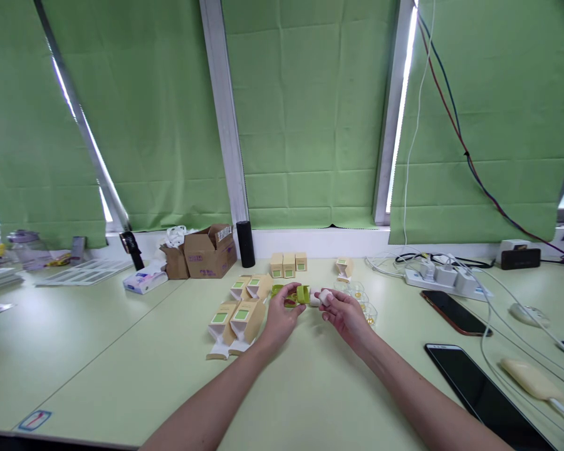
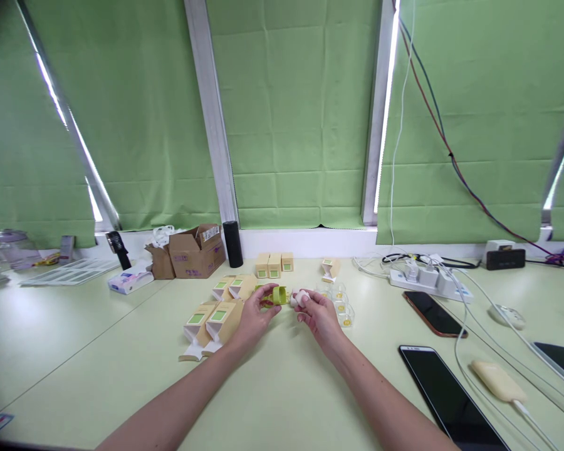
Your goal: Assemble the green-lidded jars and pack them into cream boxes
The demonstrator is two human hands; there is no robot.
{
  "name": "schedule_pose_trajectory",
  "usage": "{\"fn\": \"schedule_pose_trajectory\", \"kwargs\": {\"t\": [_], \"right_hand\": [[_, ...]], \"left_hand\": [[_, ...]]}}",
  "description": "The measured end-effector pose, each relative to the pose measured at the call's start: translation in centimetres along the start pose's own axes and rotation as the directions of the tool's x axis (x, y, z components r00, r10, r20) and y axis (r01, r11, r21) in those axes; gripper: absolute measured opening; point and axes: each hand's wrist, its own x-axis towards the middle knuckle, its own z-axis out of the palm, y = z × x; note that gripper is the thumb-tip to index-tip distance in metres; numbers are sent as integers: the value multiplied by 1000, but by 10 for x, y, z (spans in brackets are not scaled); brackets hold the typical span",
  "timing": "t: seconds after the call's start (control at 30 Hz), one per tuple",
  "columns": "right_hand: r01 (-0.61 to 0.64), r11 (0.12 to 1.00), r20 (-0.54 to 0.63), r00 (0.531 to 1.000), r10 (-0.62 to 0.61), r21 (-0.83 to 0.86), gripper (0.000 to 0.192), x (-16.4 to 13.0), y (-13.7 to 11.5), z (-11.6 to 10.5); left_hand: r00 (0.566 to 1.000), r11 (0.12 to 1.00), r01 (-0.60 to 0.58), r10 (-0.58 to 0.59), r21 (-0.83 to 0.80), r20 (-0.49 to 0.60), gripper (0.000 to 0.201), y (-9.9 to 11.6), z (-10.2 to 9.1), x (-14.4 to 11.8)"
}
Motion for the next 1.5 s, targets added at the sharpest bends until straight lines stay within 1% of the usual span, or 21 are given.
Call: {"fn": "schedule_pose_trajectory", "kwargs": {"t": [0.1, 0.33, 0.47, 0.6, 0.9, 1.3, 1.4, 1.5], "right_hand": [[32, 999, 20, 999, -32, -5, 50, -1, 0, 0], [132, 974, -28, 990, -139, -184, 52, 1, 4, 1], [159, 954, -11, 986, -168, -254, 51, 0, 2, 4], [173, 944, 14, 984, -176, -280, 51, -1, 1, 5], [176, 933, 12, 983, -181, -313, 53, 0, 4, 1], [216, 893, 52, 976, -213, -395, 55, 0, 7, -2], [215, 885, 52, 976, -213, -413, 56, -1, 6, -2], [214, 884, 52, 976, -212, -416, 56, -3, 5, 0]], "left_hand": [[1000, 1000, -1, 1, 9, -4, 43, 2, 0, -1], [1000, 998, -21, 20, 57, 19, 44, 1, 1, -4], [998, 994, -49, 44, 95, 52, 47, -1, 2, -6], [996, 990, -67, 58, 125, 71, 49, 1, 2, -8], [992, 986, -82, 67, 144, 104, 49, 6, 2, -11], [979, 961, -181, 156, 210, 129, 46, 4, 0, -11], [977, 959, -186, 159, 212, 139, 45, 6, 0, -10], [980, 963, -168, 141, 210, 138, 46, 7, 0, -10]]}}
